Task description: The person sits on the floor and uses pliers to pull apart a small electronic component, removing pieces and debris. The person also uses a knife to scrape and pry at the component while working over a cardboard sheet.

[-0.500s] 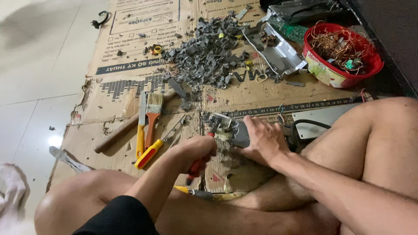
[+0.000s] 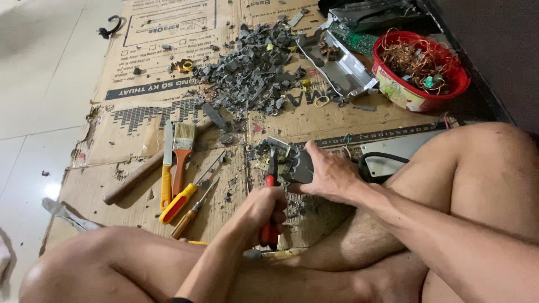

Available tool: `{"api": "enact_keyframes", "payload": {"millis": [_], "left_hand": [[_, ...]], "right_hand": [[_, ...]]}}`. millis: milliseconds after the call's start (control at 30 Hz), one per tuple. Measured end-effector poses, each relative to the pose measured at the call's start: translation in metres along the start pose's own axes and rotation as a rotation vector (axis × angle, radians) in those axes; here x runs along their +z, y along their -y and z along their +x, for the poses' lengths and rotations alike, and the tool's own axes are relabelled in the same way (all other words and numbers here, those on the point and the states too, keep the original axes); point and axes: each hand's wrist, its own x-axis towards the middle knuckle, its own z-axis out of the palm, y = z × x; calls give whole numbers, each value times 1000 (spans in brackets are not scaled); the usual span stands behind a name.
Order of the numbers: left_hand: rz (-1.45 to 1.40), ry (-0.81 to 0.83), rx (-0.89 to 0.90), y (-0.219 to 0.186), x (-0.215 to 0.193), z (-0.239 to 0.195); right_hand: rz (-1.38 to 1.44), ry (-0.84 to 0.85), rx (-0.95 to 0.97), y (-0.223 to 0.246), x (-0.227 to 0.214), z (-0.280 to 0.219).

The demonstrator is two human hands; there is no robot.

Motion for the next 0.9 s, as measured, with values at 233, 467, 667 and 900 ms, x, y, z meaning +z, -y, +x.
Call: {"api": "enact_keyframes", "payload": {"millis": [233,467,667,900], "left_hand": [[398,-153,132,14,0,11],[1111,-479,-12,-43,-22,-64],[1082,-551,15,-40,-62,-53],[1035,-554,-51,-31,-61,-32]], "right_hand": [[32,76,-9,13,-19,-11],[145,259,151,34,-45,-4],[25,272,33,16,-17,-1],[671,744,380,73,-99,-9]]}}
